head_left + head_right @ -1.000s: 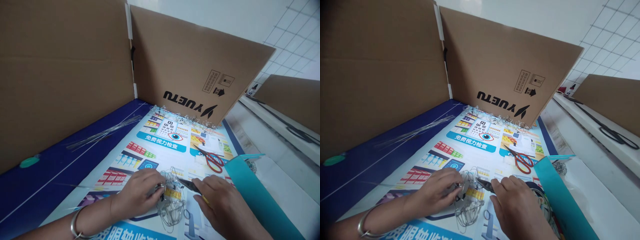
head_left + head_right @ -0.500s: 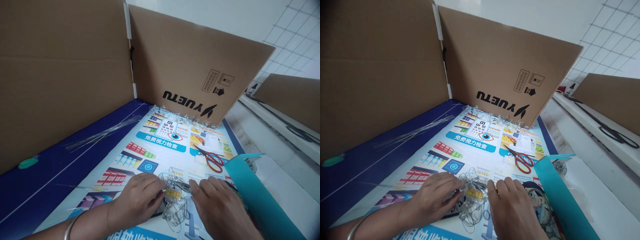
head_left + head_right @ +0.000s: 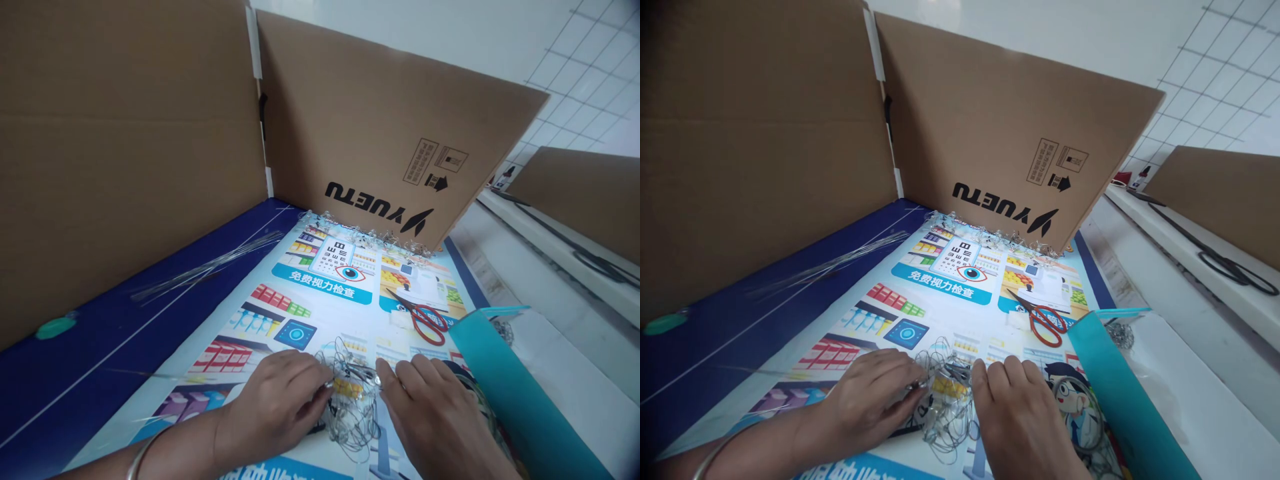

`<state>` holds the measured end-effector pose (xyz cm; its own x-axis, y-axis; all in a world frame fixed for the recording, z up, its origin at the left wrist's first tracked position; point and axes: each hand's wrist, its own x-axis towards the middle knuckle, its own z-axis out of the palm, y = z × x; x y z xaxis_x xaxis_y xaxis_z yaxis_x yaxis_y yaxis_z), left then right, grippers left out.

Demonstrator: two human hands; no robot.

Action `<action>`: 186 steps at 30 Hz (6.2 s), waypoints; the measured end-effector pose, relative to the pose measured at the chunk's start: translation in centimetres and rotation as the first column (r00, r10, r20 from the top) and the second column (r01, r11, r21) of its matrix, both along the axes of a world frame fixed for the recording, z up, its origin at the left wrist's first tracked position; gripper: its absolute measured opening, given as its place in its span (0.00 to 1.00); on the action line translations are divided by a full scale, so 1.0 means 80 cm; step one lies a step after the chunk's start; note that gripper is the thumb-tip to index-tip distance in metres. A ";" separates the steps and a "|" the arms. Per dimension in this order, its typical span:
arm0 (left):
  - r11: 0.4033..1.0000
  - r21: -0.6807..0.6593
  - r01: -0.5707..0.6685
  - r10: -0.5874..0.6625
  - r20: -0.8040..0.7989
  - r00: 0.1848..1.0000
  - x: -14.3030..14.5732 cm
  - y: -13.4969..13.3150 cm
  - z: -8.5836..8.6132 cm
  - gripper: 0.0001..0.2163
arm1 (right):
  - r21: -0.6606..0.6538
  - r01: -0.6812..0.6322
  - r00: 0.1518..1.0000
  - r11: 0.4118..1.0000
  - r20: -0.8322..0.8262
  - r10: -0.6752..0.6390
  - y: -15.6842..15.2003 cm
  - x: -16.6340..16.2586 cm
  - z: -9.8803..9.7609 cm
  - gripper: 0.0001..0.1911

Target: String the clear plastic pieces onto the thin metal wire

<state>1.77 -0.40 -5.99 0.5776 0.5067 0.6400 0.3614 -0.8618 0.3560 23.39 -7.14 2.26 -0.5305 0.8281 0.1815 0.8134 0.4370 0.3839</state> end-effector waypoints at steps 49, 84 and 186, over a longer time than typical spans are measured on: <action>0.252 -0.966 0.054 0.023 0.062 0.998 -0.002 0.031 0.034 0.05 | -0.016 -0.146 0.989 0.989 0.002 0.146 0.005 -0.011 -0.006 0.20; 0.297 -0.933 0.202 0.357 0.304 0.883 0.016 0.006 0.010 0.11 | 0.132 -0.059 0.997 0.989 0.055 0.052 0.014 -0.029 -0.015 0.21; 0.509 -0.858 0.060 0.199 0.185 0.962 0.012 0.011 0.012 0.05 | 0.070 0.093 0.995 0.993 -0.035 -0.090 -0.004 -0.024 -0.025 0.24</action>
